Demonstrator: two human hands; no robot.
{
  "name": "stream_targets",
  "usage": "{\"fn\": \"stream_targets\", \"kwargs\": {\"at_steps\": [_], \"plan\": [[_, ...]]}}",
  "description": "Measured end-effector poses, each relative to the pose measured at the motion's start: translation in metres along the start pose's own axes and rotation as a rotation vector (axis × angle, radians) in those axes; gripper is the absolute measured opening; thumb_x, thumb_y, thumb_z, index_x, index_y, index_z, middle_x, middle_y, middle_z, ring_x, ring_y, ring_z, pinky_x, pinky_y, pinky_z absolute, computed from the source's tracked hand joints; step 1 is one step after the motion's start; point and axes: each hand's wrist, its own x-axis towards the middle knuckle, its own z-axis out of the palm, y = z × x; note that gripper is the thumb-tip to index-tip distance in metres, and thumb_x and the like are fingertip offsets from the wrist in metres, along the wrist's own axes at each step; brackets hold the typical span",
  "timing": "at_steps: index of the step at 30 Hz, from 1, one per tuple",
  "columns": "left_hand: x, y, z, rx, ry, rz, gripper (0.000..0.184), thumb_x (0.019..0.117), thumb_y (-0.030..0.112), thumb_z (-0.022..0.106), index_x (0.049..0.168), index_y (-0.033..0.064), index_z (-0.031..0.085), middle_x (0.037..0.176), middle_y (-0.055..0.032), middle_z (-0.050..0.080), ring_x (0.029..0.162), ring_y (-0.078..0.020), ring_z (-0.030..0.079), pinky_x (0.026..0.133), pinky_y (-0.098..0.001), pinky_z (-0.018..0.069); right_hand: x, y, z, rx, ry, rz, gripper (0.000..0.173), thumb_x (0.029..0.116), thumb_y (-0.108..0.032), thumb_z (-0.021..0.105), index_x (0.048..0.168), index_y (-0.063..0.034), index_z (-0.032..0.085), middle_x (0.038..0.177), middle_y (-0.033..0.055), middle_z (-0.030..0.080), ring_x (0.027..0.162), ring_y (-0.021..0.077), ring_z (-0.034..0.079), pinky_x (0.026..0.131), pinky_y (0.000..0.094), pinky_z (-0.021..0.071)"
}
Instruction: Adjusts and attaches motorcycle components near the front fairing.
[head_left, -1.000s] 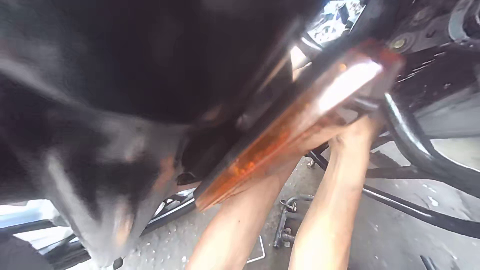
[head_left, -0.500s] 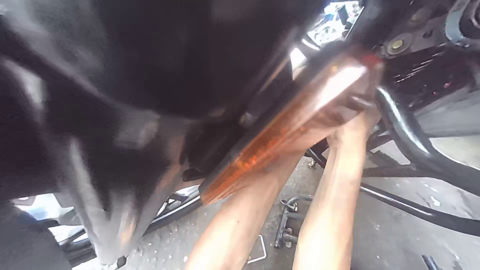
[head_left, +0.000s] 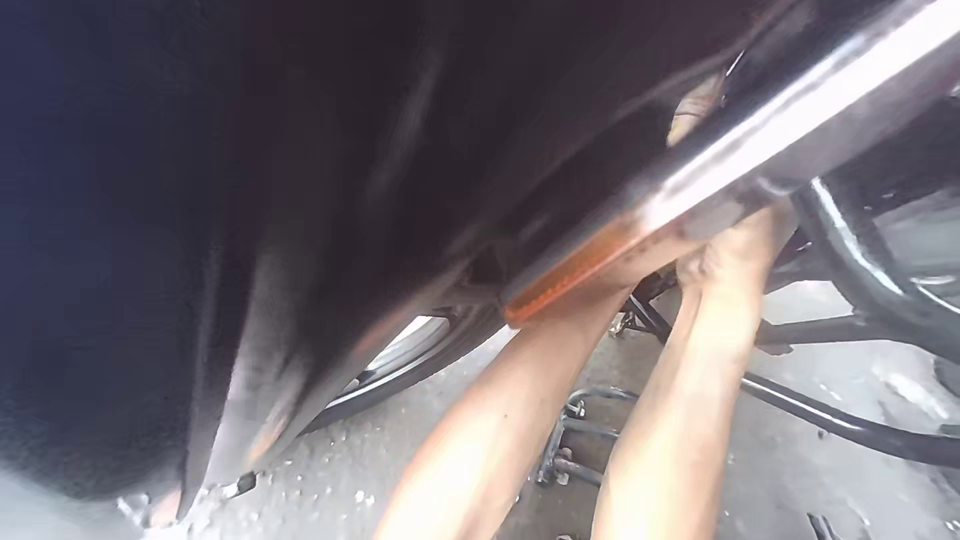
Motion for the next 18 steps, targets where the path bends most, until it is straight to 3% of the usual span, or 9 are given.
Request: {"fn": "stream_targets", "kwargs": {"at_steps": [1, 4, 6, 10, 15, 18], "plan": [[-0.001, 0.001, 0.003, -0.002, 0.030, 0.015, 0.055, 0.0998, 0.057, 0.059, 0.130, 0.0112, 0.065, 0.108, -0.0103, 0.066, 0.088, -0.0201, 0.063, 0.071, -0.0395, 0.0563, -0.001, -0.007, 0.004, 0.018, 0.021, 0.027, 0.020, 0.1014, -0.001, 0.044, 0.116, -0.0046, 0.058, 0.105, 0.0025, 0.069, 0.105, 0.0107, 0.066, 0.098, 0.0322, 0.0548], [-0.002, 0.006, 0.002, -0.021, 0.038, -0.039, 0.067, 0.1014, 0.068, 0.043, 0.139, 0.0156, 0.061, 0.131, -0.0120, 0.066, 0.109, -0.0273, 0.068, 0.086, -0.0506, 0.0594, -0.003, -0.008, 0.007, -0.008, 0.085, 0.049, 0.018, 0.1031, -0.002, 0.046, 0.116, -0.0063, 0.057, 0.103, 0.0016, 0.068, 0.103, 0.0103, 0.066, 0.095, 0.0323, 0.0562], [-0.001, 0.004, 0.002, -0.030, 0.047, -0.060, 0.072, 0.1007, 0.072, 0.036, 0.142, 0.0177, 0.059, 0.135, -0.0117, 0.063, 0.110, -0.0286, 0.068, 0.085, -0.0512, 0.0592, 0.001, 0.001, -0.002, 0.014, 0.053, 0.049, 0.022, 0.1031, -0.004, 0.049, 0.124, -0.0059, 0.056, 0.113, 0.0041, 0.068, 0.111, 0.0127, 0.064, 0.102, 0.0342, 0.0532], [0.002, -0.001, 0.003, -0.035, 0.081, 0.017, 0.067, 0.1043, 0.066, 0.036, 0.138, 0.0144, 0.062, 0.129, -0.0117, 0.066, 0.099, -0.0263, 0.069, 0.077, -0.0466, 0.0597, 0.017, 0.044, -0.039, 0.004, -0.133, -0.073, 0.041, 0.1036, -0.013, 0.053, 0.143, -0.0022, 0.050, 0.134, 0.0081, 0.062, 0.127, 0.0157, 0.058, 0.111, 0.0339, 0.0462], [0.006, -0.004, 0.005, -0.072, 0.117, 0.014, 0.055, 0.1076, 0.054, 0.042, 0.133, 0.0101, 0.065, 0.120, -0.0112, 0.068, 0.088, -0.0218, 0.067, 0.070, -0.0405, 0.0578, 0.004, 0.010, -0.012, 0.023, -0.036, 0.032, 0.023, 0.1030, -0.005, 0.046, 0.124, -0.0054, 0.056, 0.113, 0.0042, 0.068, 0.112, 0.0131, 0.065, 0.103, 0.0348, 0.0530], [0.006, -0.007, 0.009, -0.121, 0.150, -0.005, 0.051, 0.1057, 0.052, 0.049, 0.125, 0.0086, 0.067, 0.105, -0.0113, 0.069, 0.080, -0.0202, 0.064, 0.064, -0.0380, 0.0555, 0.016, 0.051, -0.043, -0.015, -0.077, -0.046, 0.037, 0.1045, -0.015, 0.051, 0.139, -0.0006, 0.054, 0.132, 0.0092, 0.064, 0.127, 0.0171, 0.059, 0.113, 0.0362, 0.0464]]}}
